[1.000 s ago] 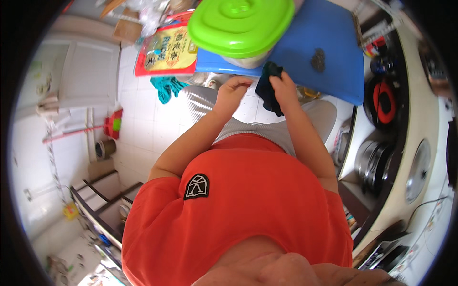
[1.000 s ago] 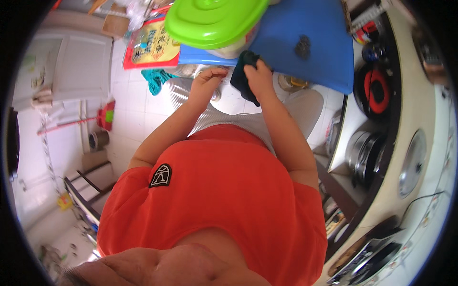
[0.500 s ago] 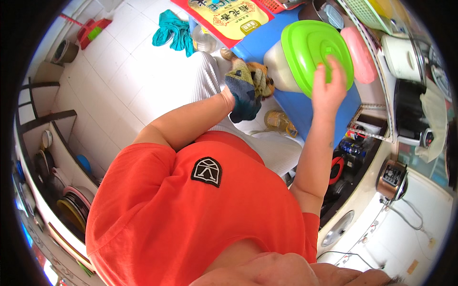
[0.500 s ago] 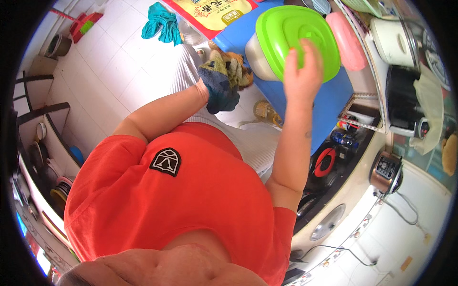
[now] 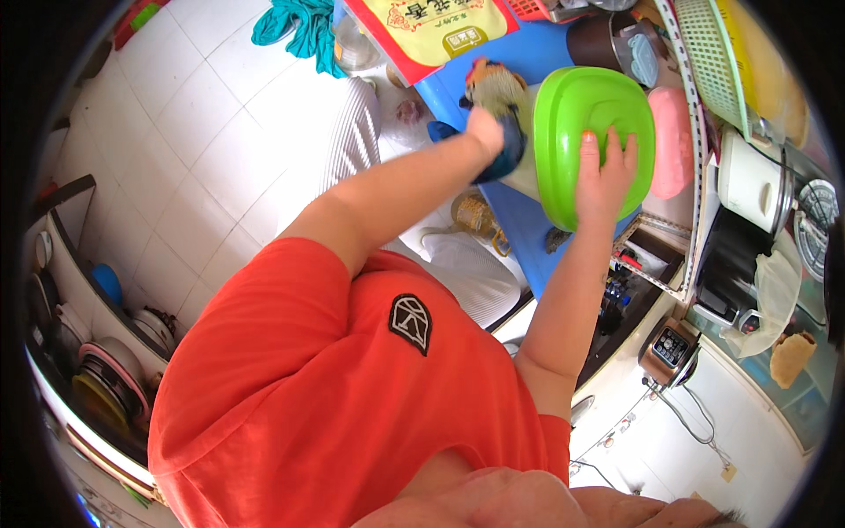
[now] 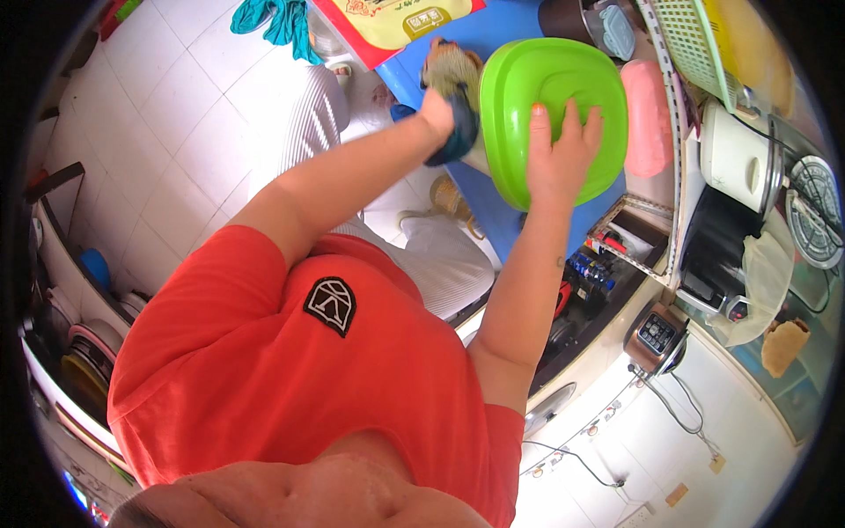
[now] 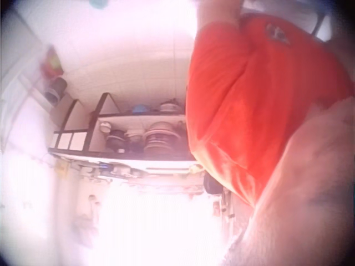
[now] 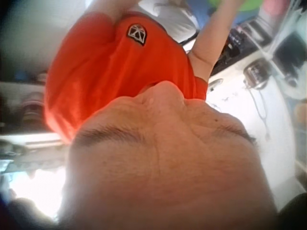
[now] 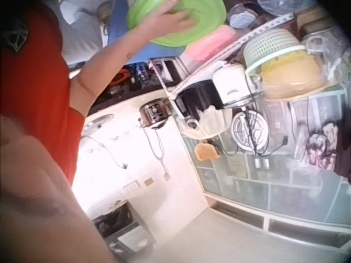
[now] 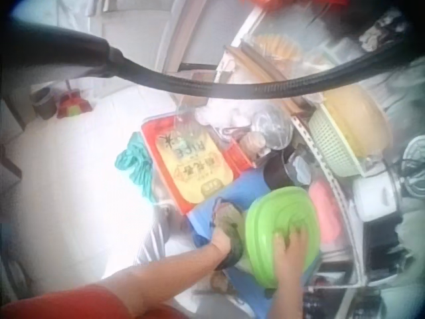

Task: The person scrubs the exterior of a large plastic container with a green lid using a steel wool pad. They then wipe the container with a cloth and scrub the lid separately before placing it back on the container.

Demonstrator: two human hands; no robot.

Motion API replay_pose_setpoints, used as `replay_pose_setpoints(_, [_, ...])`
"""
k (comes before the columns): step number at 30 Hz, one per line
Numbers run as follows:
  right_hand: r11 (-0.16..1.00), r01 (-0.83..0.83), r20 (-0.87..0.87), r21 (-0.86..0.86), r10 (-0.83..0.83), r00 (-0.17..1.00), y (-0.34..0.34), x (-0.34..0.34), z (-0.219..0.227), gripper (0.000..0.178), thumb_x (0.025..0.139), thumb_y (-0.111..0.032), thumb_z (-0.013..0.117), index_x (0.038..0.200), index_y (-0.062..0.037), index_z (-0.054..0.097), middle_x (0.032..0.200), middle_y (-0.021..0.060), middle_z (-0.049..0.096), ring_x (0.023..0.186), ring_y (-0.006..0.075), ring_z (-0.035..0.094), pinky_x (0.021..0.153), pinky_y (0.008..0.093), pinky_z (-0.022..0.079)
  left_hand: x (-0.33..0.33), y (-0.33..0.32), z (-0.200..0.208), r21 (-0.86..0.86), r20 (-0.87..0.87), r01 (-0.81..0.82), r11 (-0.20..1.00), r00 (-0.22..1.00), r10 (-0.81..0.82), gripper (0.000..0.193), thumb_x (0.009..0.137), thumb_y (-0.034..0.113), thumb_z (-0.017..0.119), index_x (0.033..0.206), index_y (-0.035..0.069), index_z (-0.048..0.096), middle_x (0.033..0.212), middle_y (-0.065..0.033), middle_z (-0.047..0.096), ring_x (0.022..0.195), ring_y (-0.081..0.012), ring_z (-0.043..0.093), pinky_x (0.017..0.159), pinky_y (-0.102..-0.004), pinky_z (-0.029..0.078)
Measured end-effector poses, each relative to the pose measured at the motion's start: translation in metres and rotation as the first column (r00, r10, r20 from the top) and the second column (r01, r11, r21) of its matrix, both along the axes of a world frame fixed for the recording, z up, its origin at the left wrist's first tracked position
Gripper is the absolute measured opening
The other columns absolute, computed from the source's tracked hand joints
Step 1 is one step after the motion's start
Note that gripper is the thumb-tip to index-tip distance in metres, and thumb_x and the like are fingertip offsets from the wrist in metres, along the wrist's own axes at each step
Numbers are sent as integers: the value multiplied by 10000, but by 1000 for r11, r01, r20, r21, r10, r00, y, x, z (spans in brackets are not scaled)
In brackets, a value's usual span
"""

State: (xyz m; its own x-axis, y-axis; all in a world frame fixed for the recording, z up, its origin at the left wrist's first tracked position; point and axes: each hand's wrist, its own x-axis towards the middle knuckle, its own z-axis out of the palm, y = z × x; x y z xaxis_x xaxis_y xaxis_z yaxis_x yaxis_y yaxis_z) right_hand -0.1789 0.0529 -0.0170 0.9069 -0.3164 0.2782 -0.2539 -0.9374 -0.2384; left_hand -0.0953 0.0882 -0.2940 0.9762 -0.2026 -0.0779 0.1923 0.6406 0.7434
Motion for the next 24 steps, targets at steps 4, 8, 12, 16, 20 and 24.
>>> replay_pose_setpoints(4, [999, 46, -26, -17, -47, 999, -6, -7, 0, 697, 933, -535, 594, 1364, 12, 567, 1539, 319, 316, 1442, 440, 285, 1180, 500, 238, 9, 17, -11, 40, -485, 235, 971, 854, -187, 425, 1019, 262, 399, 1371, 86, 562, 1356, -84, 592, 1289, -284, 493, 1095, -385, 365])
replay_pose_setpoints(8, [997, 82, -29, -14, -82, 996, -5, -9, 1, 694, 937, -525, 591, 1370, 16, 560, 1545, 308, 315, 1443, 436, 287, 1181, 496, 238, -69, 4, 46, 146, -290, 268, 952, 932, -218, 424, 1012, 251, 405, 1372, 87, 557, 1367, -86, 584, 1297, -284, 487, 1104, -391, 357])
replay_pose_setpoints(12, [997, 71, -33, -32, -72, 997, -8, -8, 0, 690, 941, -524, 584, 1373, 12, 560, 1543, 312, 315, 1444, 438, 287, 1180, 496, 241, -161, -2, 84, 294, -244, 491, 820, 868, -432, 423, 1005, 240, 410, 1374, 88, 552, 1378, -88, 576, 1305, -284, 481, 1113, -396, 349])
replay_pose_setpoints(16, [998, 50, -26, -32, -50, 998, -9, -5, -2, 690, 941, -532, 582, 1366, 11, 569, 1534, 325, 323, 1439, 443, 295, 1177, 498, 247, -157, -19, 56, 311, -408, 570, 760, 803, -435, 423, 999, 229, 416, 1375, 89, 547, 1389, -90, 568, 1312, -284, 476, 1122, -401, 341])
replay_pose_setpoints(20, [996, 35, -12, -87, -36, 999, -13, -6, -1, 686, 938, -531, 585, 1360, 10, 575, 1518, 332, 345, 1432, 447, 307, 1174, 499, 252, -89, -5, 4, 179, -522, 520, 835, 770, -367, 423, 992, 218, 422, 1377, 90, 542, 1400, -92, 559, 1320, -284, 470, 1131, -406, 334])
replay_pose_setpoints(24, [998, 51, 1, -37, -51, 999, -7, -6, -1, 677, 933, -516, 596, 1357, 11, 576, 1509, 330, 361, 1429, 448, 313, 1170, 500, 259, -105, 11, 18, 173, -383, 430, 886, 858, -342, 425, 985, 207, 427, 1378, 91, 537, 1410, -94, 551, 1327, -284, 464, 1141, -411, 326])
